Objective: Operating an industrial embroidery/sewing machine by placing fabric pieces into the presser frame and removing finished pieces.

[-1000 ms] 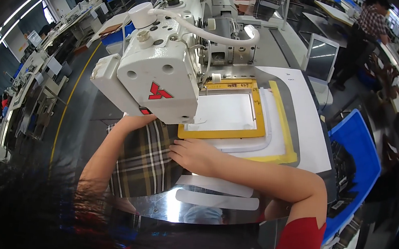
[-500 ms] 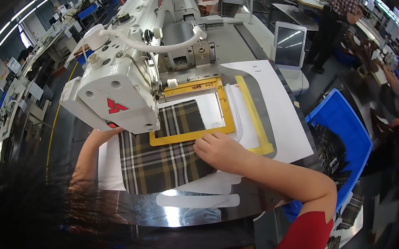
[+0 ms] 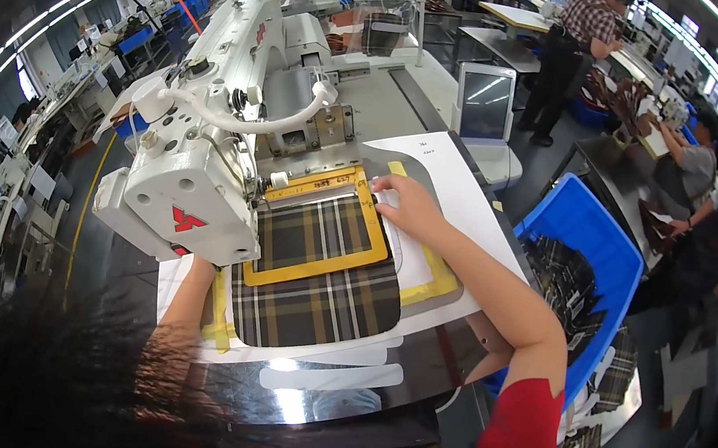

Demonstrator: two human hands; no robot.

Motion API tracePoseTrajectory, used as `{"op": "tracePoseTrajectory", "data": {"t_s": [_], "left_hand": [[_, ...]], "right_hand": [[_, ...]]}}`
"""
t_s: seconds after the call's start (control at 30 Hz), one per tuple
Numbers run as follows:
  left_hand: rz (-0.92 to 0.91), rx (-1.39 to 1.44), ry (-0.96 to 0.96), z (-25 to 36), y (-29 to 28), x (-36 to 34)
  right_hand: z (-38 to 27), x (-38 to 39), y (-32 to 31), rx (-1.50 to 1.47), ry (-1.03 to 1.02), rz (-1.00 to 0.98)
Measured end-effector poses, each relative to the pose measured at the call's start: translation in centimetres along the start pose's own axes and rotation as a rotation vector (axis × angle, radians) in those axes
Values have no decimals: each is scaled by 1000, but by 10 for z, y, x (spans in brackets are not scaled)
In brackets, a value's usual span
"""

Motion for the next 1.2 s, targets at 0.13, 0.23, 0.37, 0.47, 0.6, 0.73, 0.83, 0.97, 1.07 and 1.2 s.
{"op": "tracePoseTrajectory", "data": {"t_s": [0.13, 0.23, 0.37, 0.47, 0.6, 0.73, 0.83, 0.97, 1.07, 1.2], "left_hand": [[64, 57, -17, -9, -4, 3], [110, 110, -39, -20, -7, 1], [167, 171, -97, -28, -10, 1], [197, 217, -147, -37, -12, 3], [243, 275, -193, -52, -19, 16], [105, -328, -333, 16, -15, 49], [-89, -392, 206, 80, -23, 111], [-319, -458, 370, 108, 6, 120], [-402, -485, 324, 101, 10, 120], [-372, -503, 361, 106, 9, 118]], "right_hand": [[15, -17, 18, 46, -25, -69], [30, -32, 33, 43, 7, -23], [31, -62, 47, 72, 67, 94], [36, -65, 48, 29, 109, 114], [24, -50, 32, -39, 134, 236], [-6, 26, -2, -8, 24, 154], [-45, 92, -23, 106, -401, -145], [-84, 112, -12, 282, -558, -282], [-78, 111, -7, 338, -502, -298], [-79, 114, -7, 398, -559, -281]]}}
Point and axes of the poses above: each hand's wrist, its own x-axis away from the middle knuckle, its own y-axis out of the palm, z = x × y, the point moved 3 cm from there along -x, towards the middle knuckle, and after that the axes turned 8 degrees about z, right-handed, at the moved point
